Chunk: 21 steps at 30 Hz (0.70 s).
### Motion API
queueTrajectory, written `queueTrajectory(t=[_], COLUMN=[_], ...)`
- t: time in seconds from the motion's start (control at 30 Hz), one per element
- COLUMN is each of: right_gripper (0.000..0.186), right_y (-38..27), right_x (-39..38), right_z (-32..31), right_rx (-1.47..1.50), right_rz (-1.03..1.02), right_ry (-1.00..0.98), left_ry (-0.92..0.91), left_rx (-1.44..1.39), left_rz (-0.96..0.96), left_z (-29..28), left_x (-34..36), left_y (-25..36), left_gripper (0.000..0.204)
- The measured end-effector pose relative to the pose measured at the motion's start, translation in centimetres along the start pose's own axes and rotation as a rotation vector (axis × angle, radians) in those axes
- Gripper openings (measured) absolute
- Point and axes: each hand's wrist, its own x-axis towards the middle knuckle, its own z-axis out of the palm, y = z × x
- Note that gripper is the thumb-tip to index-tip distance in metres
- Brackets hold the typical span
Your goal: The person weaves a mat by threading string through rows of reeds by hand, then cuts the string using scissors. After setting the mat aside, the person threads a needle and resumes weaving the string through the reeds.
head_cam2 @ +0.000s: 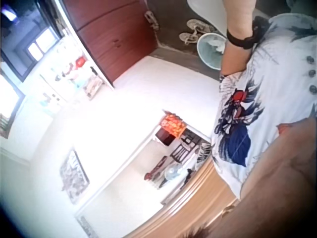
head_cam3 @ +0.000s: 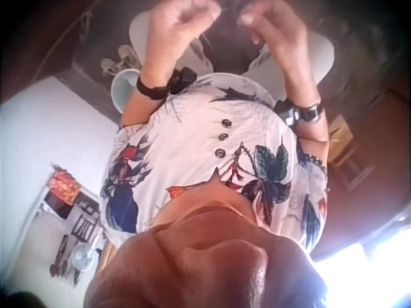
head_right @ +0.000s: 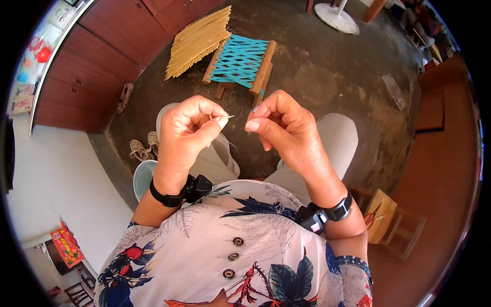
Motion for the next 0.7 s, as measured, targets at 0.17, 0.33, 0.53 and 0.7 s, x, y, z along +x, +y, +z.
queueTrajectory(t=[0.17, 0.33, 0.53, 0.7], right_gripper=[0.010, 0.013, 0.008, 0.012], right_y=[0.5, 1.4, 1.6, 2.2], right_x=[-0.6, -0.8, -0.9, -0.9], right_z=[0.7, 1.2, 1.0, 0.6], right_rx=[0.005, -0.155, -0.450, -0.467], right_rz=[-0.036, -0.227, -0.361, -0.386], right_ry=[0.088, 0.122, 0.212, 0.213], left_ry=[0.047, 0.053, 0.014, 0.023], left_rx=[0.004, 0.025, 0.145, 0.250], left_rz=[-0.001, 0.003, 0.036, 0.146], left_z=[1.0, 2.0, 2.4, 2.9], left_x=[-0.5, -0.8, -0.8, -0.9], left_y=[-0.1, -0.1, -0.3, -0.9], left_gripper=[0.004, 0.004, 0.006, 0.008])
